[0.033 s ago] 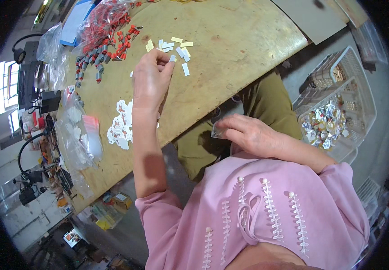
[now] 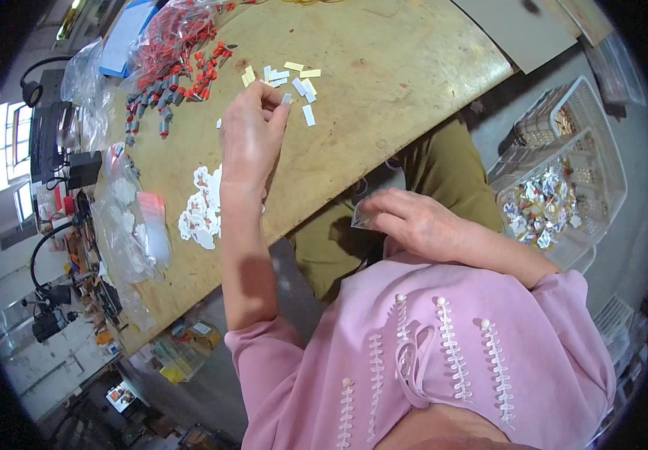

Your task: The person assembles small craft kits by placing white cutouts, yellow rubber bands, and small red-and-gray components into clear plastic bags. They handle each item by hand, seal the bags, and place them on the table. The process is repeated multiple times with consistent item selection and bagging.

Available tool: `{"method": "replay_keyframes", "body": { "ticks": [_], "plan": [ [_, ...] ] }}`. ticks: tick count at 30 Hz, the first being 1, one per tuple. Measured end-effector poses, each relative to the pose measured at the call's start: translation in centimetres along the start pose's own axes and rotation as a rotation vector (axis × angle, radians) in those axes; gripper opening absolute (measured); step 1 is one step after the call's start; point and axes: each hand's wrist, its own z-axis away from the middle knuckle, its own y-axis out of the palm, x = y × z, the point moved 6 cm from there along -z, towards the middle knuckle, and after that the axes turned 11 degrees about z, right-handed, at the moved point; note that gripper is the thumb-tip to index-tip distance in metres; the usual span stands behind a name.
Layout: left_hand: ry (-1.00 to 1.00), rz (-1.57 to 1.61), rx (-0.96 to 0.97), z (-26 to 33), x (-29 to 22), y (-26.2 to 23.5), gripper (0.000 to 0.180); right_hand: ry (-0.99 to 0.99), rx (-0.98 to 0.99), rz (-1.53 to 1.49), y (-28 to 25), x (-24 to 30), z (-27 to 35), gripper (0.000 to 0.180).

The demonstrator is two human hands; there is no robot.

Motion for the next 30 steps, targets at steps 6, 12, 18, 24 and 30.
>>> {"method": "replay_keyframes", "body": {
  "ticks": [6, 12, 18, 24, 30],
  "plan": [
    [-0.025, 0.394, -0.079, 3.4, 1.0, -0.3, 0.017, 0.025, -0.077, 0.019, -1.2, -0.3, -0.7, 0.018],
    [0.058, 0.716, -0.055, 12.5, -4.6, 1.1, 0.019, 0.051, -0.174, 0.041, -3.1, 0.1, -1.6, 0.022],
    [0.108, 0.540, -0.102, 15.7, -3.3, 1.9, 0.029, -0.037, -0.178, 0.054, -2.9, 1.6, -2.7, 0.023],
    [0.280, 0.321, -0.074, 16.8, -3.4, 0.4, 0.035, -0.034, -0.118, 0.066, -2.3, 2.3, -2.8, 0.022],
    [0.334, 0.252, 0.158, 16.0, -3.9, -0.7, 0.022, -0.003, -0.042, 0.016, -2.0, 2.2, -2.8, 0.024]
  ]
}}
